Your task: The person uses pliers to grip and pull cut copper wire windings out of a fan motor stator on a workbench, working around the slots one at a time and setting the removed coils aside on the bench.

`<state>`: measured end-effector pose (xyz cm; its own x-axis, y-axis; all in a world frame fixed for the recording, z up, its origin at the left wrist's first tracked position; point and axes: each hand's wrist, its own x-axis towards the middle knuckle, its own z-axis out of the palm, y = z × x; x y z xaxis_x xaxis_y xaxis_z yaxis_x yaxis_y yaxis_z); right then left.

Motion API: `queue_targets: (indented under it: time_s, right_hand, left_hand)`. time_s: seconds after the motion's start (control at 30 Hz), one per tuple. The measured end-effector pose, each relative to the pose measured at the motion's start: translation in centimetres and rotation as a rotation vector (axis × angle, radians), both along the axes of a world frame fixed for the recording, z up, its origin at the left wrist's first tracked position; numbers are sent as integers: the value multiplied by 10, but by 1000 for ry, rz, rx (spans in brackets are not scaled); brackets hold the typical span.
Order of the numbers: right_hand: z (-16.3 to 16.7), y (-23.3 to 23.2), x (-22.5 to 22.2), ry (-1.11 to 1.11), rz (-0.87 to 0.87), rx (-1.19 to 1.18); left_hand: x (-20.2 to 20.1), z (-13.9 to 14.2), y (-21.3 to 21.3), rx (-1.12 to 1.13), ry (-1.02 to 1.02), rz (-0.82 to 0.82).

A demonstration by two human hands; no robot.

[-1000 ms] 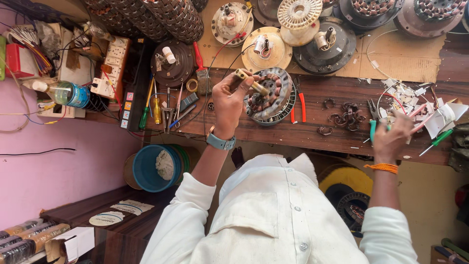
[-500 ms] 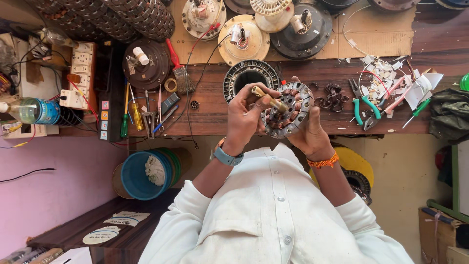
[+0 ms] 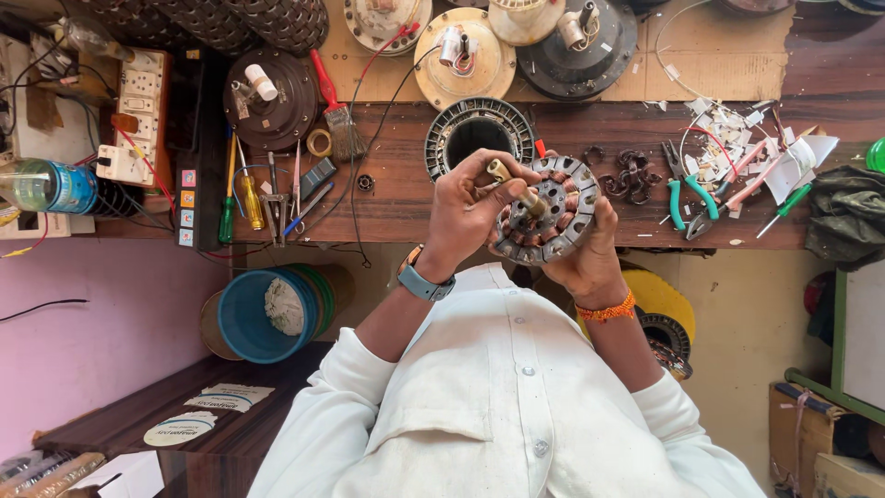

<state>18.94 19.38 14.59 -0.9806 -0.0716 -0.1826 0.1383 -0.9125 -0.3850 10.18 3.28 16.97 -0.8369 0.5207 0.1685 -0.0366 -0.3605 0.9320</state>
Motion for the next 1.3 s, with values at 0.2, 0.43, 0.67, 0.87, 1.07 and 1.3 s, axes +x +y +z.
queue_targets:
  time_s: [0.2, 0.43, 0.67, 0.87, 1.07, 1.3]
  right_hand:
    - [-24, 42, -10, 212, -479, 1203]
    - [-140, 182, 25, -356, -389, 2208]
    - [-197, 236, 54, -541, -52, 2530]
    - [-189, 249, 50, -532, 14, 2488]
    - [-147, 227, 42, -476, -228, 2252]
    - [-23, 98, 30, -96, 78, 1809]
  left_hand:
    - [-1, -6, -5, -123, 90, 161]
    - [-36, -23, -8, -356, 208, 376]
    - [-50, -39, -6, -410, 239, 422]
    - [-54, -47, -4, -439, 296, 363]
    - [-66, -49, -10, -704, 164, 227]
    - [-123, -47, -22, -924, 128, 379]
